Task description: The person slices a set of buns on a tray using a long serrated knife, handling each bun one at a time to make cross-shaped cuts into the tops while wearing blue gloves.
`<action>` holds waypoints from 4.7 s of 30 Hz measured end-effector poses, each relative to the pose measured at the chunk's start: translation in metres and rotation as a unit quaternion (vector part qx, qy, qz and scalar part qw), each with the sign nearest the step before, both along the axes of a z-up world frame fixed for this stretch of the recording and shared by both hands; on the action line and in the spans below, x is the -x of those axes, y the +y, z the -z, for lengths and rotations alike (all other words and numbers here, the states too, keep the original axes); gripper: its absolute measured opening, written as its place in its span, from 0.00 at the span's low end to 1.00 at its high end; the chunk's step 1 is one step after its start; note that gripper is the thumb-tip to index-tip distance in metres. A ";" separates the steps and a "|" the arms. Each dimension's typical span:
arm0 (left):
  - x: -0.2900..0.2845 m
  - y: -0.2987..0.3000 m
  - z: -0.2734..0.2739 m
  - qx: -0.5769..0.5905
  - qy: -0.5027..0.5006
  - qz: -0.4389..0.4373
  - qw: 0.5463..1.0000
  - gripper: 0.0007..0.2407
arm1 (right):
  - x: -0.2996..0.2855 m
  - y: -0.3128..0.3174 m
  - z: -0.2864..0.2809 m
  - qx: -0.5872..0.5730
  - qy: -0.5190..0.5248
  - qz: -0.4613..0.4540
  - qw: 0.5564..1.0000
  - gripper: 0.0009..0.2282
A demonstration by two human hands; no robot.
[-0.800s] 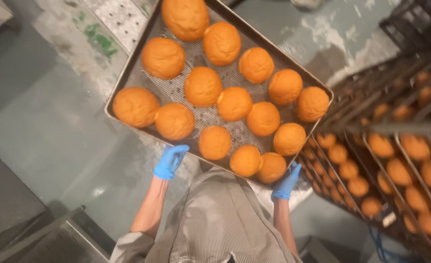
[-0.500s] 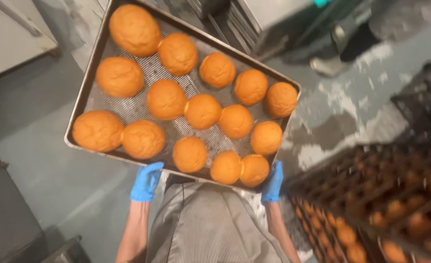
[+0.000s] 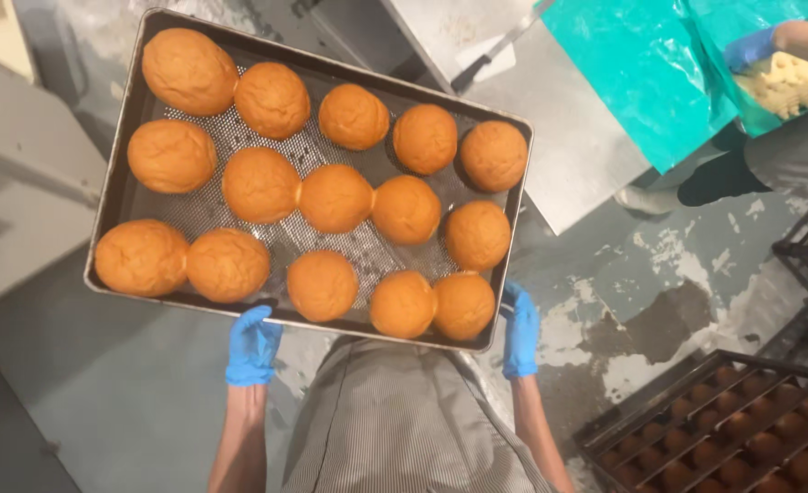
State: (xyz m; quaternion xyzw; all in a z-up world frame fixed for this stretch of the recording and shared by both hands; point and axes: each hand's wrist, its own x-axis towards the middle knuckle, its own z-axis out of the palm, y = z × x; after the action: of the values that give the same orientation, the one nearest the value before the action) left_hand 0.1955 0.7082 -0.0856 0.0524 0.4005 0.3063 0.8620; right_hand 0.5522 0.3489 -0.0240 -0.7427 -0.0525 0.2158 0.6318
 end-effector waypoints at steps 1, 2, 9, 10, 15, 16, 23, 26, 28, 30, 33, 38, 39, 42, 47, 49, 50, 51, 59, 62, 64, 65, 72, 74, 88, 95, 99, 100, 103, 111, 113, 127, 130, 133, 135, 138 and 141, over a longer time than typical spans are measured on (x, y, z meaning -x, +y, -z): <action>-0.020 0.032 0.004 -0.006 0.000 0.011 1.000 0.04 | -0.013 0.021 0.001 -0.006 0.000 0.011 1.000 0.23; -0.041 0.057 0.009 0.004 -0.008 0.004 1.000 0.05 | -0.025 0.036 0.003 -0.014 0.006 0.056 0.998 0.19; -0.229 0.263 0.036 0.006 -0.114 0.060 0.992 0.04 | -0.141 0.151 0.086 0.000 -0.029 0.200 0.979 0.12; -0.249 0.280 0.042 0.006 -0.118 0.064 0.991 0.04 | -0.166 0.175 0.096 -0.002 -0.033 0.205 0.978 0.12; -0.375 0.390 0.043 -0.020 -0.129 0.087 0.988 0.05 | -0.258 0.300 0.099 0.272 -0.010 0.123 0.954 0.19; -0.399 0.414 0.041 -0.020 -0.129 0.096 0.987 0.05 | -0.271 0.327 0.097 0.272 -0.007 0.131 0.953 0.19; -0.543 0.534 0.066 -0.025 -0.078 0.232 0.969 0.08 | -0.319 0.435 0.072 0.440 -0.027 0.184 0.879 0.25; -0.591 0.586 0.087 0.020 -0.067 0.293 0.954 0.09 | -0.316 0.458 0.072 0.493 -0.026 0.216 0.843 0.21; -0.634 0.623 0.098 0.032 -0.082 0.335 0.938 0.08 | -0.325 0.469 0.078 0.499 -0.029 0.250 0.829 0.19; -0.658 0.648 0.099 -0.015 -0.035 0.394 0.918 0.05 | -0.324 0.482 0.078 0.576 -0.039 0.233 0.783 0.13; -0.692 0.684 0.079 -0.100 0.070 0.566 0.815 0.05 | -0.324 0.509 0.069 0.542 0.023 0.288 0.789 0.14; -0.756 0.732 0.002 -0.380 0.191 0.818 0.387 0.14 | -0.337 0.578 0.036 0.345 -0.161 0.380 0.843 0.13; -0.772 0.730 -0.012 -0.446 0.136 0.797 0.383 0.16 | -0.346 0.592 0.033 0.277 -0.293 0.357 0.842 0.17; -0.830 0.705 -0.036 -0.550 0.008 0.658 0.514 0.13 | -0.369 0.624 0.037 0.444 -0.134 0.206 0.862 0.19; -0.908 0.603 -0.040 -0.570 -0.104 0.578 0.575 0.19 | -0.382 0.637 0.055 0.470 -0.077 0.170 0.863 0.19; -0.933 0.573 -0.020 -0.675 -0.107 0.553 0.477 0.19 | -0.377 0.635 0.059 0.404 -0.085 0.229 0.882 0.15; -0.947 0.550 -0.005 -0.700 -0.104 0.536 0.460 0.18 | -0.371 0.633 0.058 0.406 -0.078 0.230 0.881 0.15; -0.967 0.526 0.007 -0.728 -0.106 0.513 0.443 0.18 | -0.376 0.629 0.059 0.400 -0.057 0.236 0.884 0.14; -1.045 0.451 0.041 -0.789 0.029 0.590 0.169 0.27 | -0.365 0.620 0.054 0.289 -0.114 0.435 0.845 0.09; -1.049 0.457 0.031 -0.784 0.015 0.593 0.184 0.30 | -0.344 0.621 0.059 0.277 -0.075 0.465 0.838 0.10; -1.048 0.463 0.017 -0.786 0.002 0.584 0.204 0.30 | -0.338 0.621 0.066 0.250 -0.047 0.478 0.841 0.10; -1.040 0.466 0.011 -0.782 -0.008 0.582 0.224 0.29 | -0.334 0.622 0.070 0.250 -0.046 0.481 0.839 0.10; -1.017 0.485 -0.011 -0.642 -0.083 0.719 0.253 0.33 | -0.331 0.625 0.071 0.233 -0.096 0.436 0.864 0.12; -1.017 0.494 -0.008 -0.577 -0.081 0.702 0.410 0.31 | -0.340 0.628 0.063 0.211 -0.078 0.442 0.868 0.13; -0.945 0.509 -0.106 0.170 -0.373 0.599 0.688 0.28 | -0.394 0.708 -0.075 0.169 -0.074 0.311 0.932 0.10; -0.940 0.520 -0.129 0.097 -0.399 0.554 0.724 0.27 | -0.392 0.739 -0.102 0.219 -0.135 0.219 0.941 0.10; -0.936 0.523 -0.138 0.096 -0.394 0.548 0.732 0.29 | -0.392 0.743 -0.099 0.242 -0.117 0.217 0.938 0.11; -0.936 0.523 -0.139 0.087 -0.397 0.549 0.731 0.30 | -0.392 0.743 -0.098 0.252 -0.113 0.213 0.937 0.11; -0.930 0.526 -0.137 0.078 -0.365 0.569 0.732 0.32 | -0.393 0.739 -0.097 0.246 -0.151 0.202 0.936 0.11; -0.940 0.550 -0.136 0.172 -0.228 0.568 0.772 0.31 | -0.357 0.733 -0.092 0.336 -0.122 0.146 0.923 0.13; -0.949 0.565 -0.146 0.071 -0.412 0.514 0.749 0.27 | -0.351 0.732 -0.089 0.375 -0.203 0.114 0.897 0.15; -0.939 0.582 -0.161 0.077 -0.390 0.526 0.752 0.32 | -0.367 0.745 -0.055 0.394 -0.145 0.068 0.905 0.12; -0.927 0.582 -0.166 0.032 -0.395 0.545 0.739 0.32 | -0.367 0.745 -0.055 0.402 -0.282 0.092 0.866 0.16; -0.912 0.563 -0.161 0.025 -0.365 0.590 0.720 0.33 | -0.397 0.739 -0.072 0.491 -0.457 -0.013 0.742 0.15; -0.912 0.559 -0.159 0.041 -0.366 0.608 0.704 0.34 | -0.413 0.749 -0.077 0.493 -0.485 0.005 0.722 0.12; -0.924 0.568 -0.162 0.051 -0.406 0.594 0.693 0.32 | -0.412 0.752 -0.073 0.430 -0.440 0.064 0.786 0.10; -0.942 0.596 -0.167 0.020 -0.428 0.527 0.734 0.32 | -0.393 0.737 -0.057 0.360 -0.291 0.073 0.883 0.09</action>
State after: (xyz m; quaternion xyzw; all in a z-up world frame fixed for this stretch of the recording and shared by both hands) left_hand 1.1379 1.3042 0.0815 0.1016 -0.0962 -0.2154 0.9664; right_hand 0.9447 1.0861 0.0332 -0.9502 -0.0981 -0.0532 0.2910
